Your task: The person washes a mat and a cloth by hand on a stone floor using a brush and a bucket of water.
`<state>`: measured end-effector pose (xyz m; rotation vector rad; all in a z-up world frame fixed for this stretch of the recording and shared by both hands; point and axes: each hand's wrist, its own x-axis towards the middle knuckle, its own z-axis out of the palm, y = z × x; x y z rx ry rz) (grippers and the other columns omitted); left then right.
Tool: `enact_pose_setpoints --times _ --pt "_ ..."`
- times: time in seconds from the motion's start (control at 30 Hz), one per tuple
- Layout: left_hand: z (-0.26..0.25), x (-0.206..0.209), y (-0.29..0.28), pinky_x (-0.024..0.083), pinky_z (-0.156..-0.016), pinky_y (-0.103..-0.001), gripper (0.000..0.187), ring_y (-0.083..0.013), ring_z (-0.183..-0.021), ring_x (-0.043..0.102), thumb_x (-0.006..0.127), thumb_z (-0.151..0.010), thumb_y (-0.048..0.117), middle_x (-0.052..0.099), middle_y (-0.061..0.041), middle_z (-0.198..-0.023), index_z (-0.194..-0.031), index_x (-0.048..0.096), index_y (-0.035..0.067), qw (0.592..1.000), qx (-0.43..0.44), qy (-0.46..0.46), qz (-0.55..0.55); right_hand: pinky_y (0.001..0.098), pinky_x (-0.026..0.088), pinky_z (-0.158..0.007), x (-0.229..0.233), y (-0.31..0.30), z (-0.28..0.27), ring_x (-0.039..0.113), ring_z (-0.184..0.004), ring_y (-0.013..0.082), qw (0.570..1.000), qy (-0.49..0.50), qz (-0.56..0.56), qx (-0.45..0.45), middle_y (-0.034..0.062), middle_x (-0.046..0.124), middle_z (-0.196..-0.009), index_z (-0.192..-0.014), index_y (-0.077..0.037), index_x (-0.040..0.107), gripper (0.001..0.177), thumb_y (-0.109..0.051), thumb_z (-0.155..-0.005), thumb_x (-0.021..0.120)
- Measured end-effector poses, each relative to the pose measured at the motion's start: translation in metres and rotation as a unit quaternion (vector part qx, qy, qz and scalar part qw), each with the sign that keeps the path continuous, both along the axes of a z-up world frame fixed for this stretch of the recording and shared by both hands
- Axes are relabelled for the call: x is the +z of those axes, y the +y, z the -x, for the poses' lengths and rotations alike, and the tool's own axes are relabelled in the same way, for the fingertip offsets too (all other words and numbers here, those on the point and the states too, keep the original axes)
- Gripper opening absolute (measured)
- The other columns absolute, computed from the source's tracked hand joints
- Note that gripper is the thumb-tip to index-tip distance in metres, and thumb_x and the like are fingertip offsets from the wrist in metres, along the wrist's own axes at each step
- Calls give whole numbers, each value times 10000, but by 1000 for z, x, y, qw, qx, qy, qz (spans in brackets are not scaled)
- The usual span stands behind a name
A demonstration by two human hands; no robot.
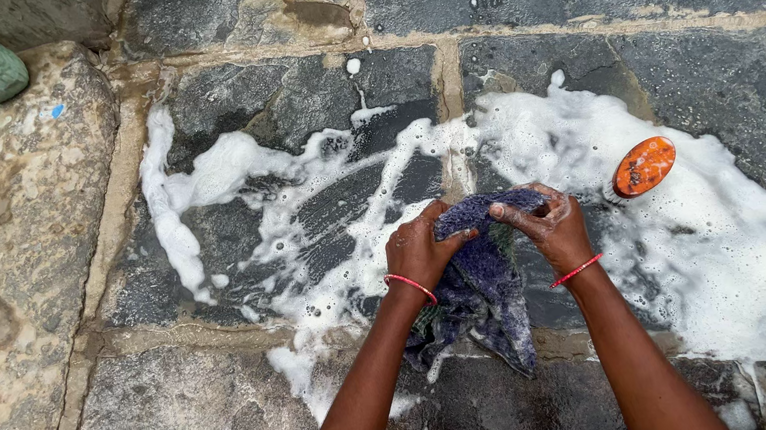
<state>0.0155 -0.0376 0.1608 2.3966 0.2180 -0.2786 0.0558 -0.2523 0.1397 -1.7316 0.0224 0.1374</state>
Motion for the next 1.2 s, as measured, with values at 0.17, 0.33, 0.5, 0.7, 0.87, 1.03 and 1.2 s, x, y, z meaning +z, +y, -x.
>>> enact_pose_setpoints --times 0.17,0.33,0.5,0.7,0.87,1.03,1.2 --pt "-15 15 -14 572 -864 -280 313 -102 -1074 703 715 -886 66 761 -55 -1179 -1187 630 87 899 9 -255 357 285 565 -741 33 -8 -10 685 -840 153 984 -97 139 -62 106 717 -975 -1122 23 656 595 -423 -811 897" --pt "-27 65 -21 537 -763 -283 294 -91 -902 657 825 -879 170 781 -34 -1074 -1107 683 50 934 7 -222 279 288 549 -933 83 -21 -16 604 -1173 146 952 -272 -1 143 45 625 -1264 -1271 -57 606 556 -347 -871 861" --pt "-58 80 -34 577 -879 -266 332 -75 -991 709 845 -900 250 814 -60 -1095 -1172 767 76 899 -41 -266 347 286 564 -775 112 -5 -30 672 -902 117 960 -150 162 171 69 745 -1057 -1265 -60 705 425 -191 -875 807" --pt "-46 36 -17 492 -943 -478 891 -364 -1188 606 998 -756 488 624 -269 -1269 -1338 569 -33 961 -60 -240 128 228 521 -729 116 -16 -46 627 -855 45 977 -184 -85 62 -5 717 -1015 -1226 13 697 283 -167 -1009 710" --pt "-22 -13 6 577 -901 -439 493 -272 -1039 748 657 -897 418 765 -103 -1218 -1344 696 214 994 16 -50 90 248 492 -874 98 -40 -67 581 -972 60 977 -182 -109 2 -12 646 -1063 -1297 31 618 388 -289 -1085 673" --pt "-64 -9 -13 551 -922 -424 480 -308 -1081 715 710 -937 369 715 -166 -1271 -1313 658 75 966 82 -209 127 370 294 -1214 60 2 -44 402 -1482 230 993 -98 20 62 139 457 -1565 -1597 -25 311 826 -558 -1029 586" --pt "-75 52 -9 547 -850 -428 556 -321 -951 709 778 -894 407 717 -208 -1091 -1295 599 65 964 59 -239 104 490 165 -1180 44 20 -38 196 -1497 331 981 -33 0 192 248 195 -1610 -1593 -113 -125 1432 -626 -645 818"
